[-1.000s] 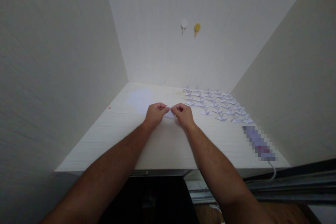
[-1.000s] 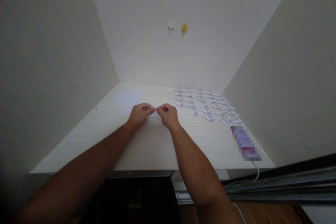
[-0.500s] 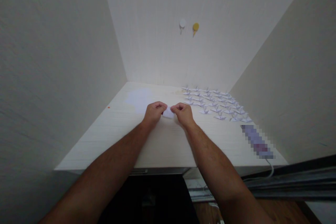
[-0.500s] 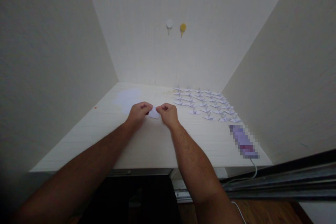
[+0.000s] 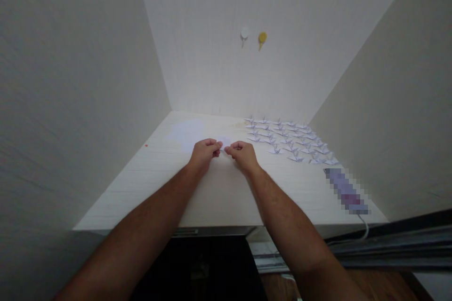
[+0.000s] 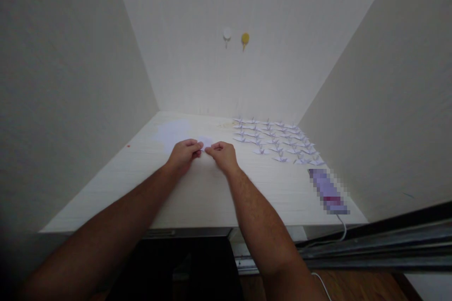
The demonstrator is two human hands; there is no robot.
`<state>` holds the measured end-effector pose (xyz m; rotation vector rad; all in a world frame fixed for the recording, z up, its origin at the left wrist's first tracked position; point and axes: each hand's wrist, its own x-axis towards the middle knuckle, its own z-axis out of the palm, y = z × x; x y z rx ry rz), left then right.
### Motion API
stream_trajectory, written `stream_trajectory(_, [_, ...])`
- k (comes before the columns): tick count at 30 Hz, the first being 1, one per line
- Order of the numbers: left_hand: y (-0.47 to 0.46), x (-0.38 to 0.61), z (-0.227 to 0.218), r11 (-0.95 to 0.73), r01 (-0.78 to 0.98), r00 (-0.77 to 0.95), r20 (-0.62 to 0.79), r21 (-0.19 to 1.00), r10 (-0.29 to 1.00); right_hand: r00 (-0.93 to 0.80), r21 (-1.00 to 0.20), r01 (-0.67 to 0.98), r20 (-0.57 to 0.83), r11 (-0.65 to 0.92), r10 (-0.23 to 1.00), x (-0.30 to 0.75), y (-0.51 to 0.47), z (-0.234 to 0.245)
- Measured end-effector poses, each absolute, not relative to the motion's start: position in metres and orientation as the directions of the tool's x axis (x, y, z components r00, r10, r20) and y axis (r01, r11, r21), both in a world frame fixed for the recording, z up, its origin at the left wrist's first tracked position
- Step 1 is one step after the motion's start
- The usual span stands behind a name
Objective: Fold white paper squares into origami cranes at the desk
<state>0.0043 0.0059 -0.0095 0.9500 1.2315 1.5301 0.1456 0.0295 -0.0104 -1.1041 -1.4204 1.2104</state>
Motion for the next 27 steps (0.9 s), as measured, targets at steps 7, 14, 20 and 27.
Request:
stream_trajectory(7, [0.0068,0.0032,-0.0069,-0.119,-0.236,-0.273,0.051,0.964,0.961,-0.219,-0.955,0.233,0.132,0.183,0.967,0.1533,0.0293,-0.0062])
stream_trajectory(14, [0.0073,0.0027,-0.0084,-0.116,-0.212,-0.279,0.054,0.97,0.959,-0.216,-0.953,0.209,0.173,0.218,0.961,0.1548,0.0271,-0.0052])
stream_trajectory(20, [0.0053,0.0024,-0.0063,-0.033,-0.257,-0.149,-0.006,0.966,0.989,-0.295,-0.972,0.092,0.183,0.218,0.938,0.1538,0.0278,-0.0063])
stream_trajectory(27, [0.0027,-0.0036,-0.0043,-0.072,-0.159,-0.108,0.055,0.985,0.993,-0.189,-0.977,-0.035,0.213,0.21,0.959,0.155,0.0299,-0.0019])
